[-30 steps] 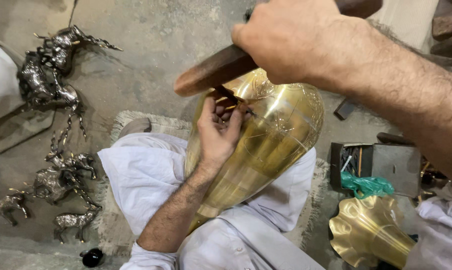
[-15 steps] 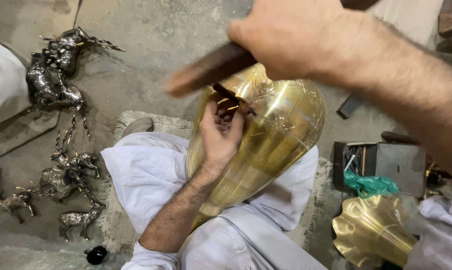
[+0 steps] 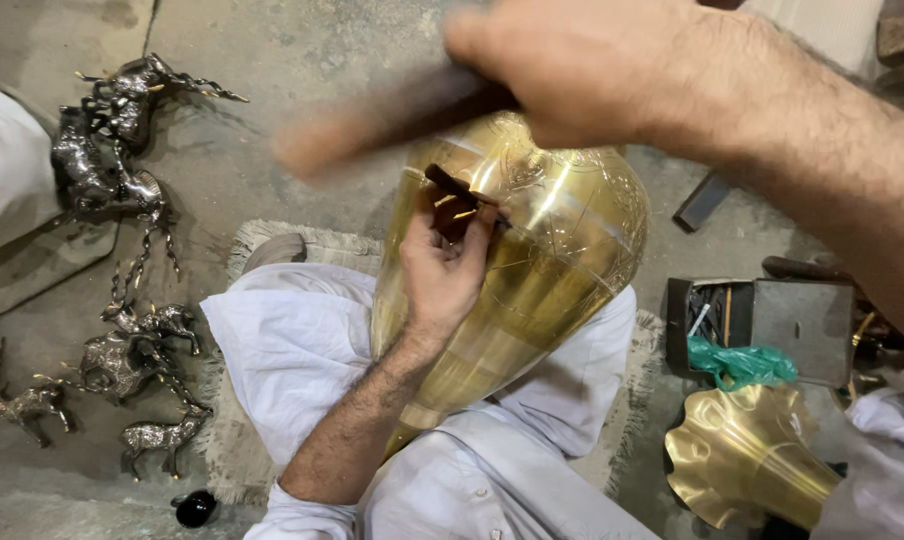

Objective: The person sits on the floor with a large brass vase on their lap and engraves decorative patterns into its surface. They hold a chisel against the brass with one hand and strike it with a wooden mallet held in the other hand, repositioning the chisel repeatedly to work across different areas of the engraved design.

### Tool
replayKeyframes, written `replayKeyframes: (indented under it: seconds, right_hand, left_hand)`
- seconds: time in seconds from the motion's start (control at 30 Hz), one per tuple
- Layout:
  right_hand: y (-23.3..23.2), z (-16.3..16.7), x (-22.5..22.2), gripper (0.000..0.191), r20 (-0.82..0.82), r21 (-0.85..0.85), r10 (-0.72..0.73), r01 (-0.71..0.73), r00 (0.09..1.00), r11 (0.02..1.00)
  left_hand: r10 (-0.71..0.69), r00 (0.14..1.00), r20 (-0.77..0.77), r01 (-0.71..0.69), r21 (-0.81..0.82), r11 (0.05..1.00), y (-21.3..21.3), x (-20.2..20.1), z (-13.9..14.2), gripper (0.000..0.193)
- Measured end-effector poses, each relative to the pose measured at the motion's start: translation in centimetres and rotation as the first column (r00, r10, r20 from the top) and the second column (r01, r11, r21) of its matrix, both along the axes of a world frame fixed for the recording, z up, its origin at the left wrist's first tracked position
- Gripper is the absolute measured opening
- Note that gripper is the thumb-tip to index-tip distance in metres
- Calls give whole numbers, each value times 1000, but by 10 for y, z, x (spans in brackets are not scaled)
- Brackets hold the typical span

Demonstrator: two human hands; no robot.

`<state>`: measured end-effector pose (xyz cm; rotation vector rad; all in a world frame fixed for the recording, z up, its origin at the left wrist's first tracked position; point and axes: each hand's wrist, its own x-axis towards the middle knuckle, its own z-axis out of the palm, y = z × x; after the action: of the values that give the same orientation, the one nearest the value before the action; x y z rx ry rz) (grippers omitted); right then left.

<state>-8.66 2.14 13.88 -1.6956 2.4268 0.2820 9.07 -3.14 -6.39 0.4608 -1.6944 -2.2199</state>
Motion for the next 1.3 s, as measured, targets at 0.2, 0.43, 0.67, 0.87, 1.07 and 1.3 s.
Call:
replayKeyframes:
  seconds: [0.2, 0.43, 0.67, 0.87, 1.07, 1.3]
  right_hand:
    - [7, -1, -2, 24, 25, -3, 24, -24, 999, 1000]
    - [12, -10, -2, 19, 5, 241, -82, 78, 997, 967]
    - [15, -1, 2, 19, 26, 39, 32, -33, 999, 999]
    - [12, 3, 2, 27, 46, 77, -41, 37, 998, 996]
    - [22, -7, -2, 32, 171, -101, -47, 65, 984, 993]
    - [31, -7, 2, 25, -39, 39, 40, -39, 998, 998]
  left_hand:
    - [0, 1000, 11, 0, 28, 1000, 2, 0, 1, 26]
    - [1, 1000, -17, -2, -52, 999, 3, 0, 0, 21]
    - [-1, 999, -45, -2, -61, 998, 8, 2, 8, 25]
    - [-1, 1000, 15, 2, -61, 998, 10, 2, 11, 24]
    - [23, 993, 113, -12, -96, 995, 12, 3, 10, 28]
    - [28, 1000, -4, -28, -139, 990, 16, 4, 6, 31]
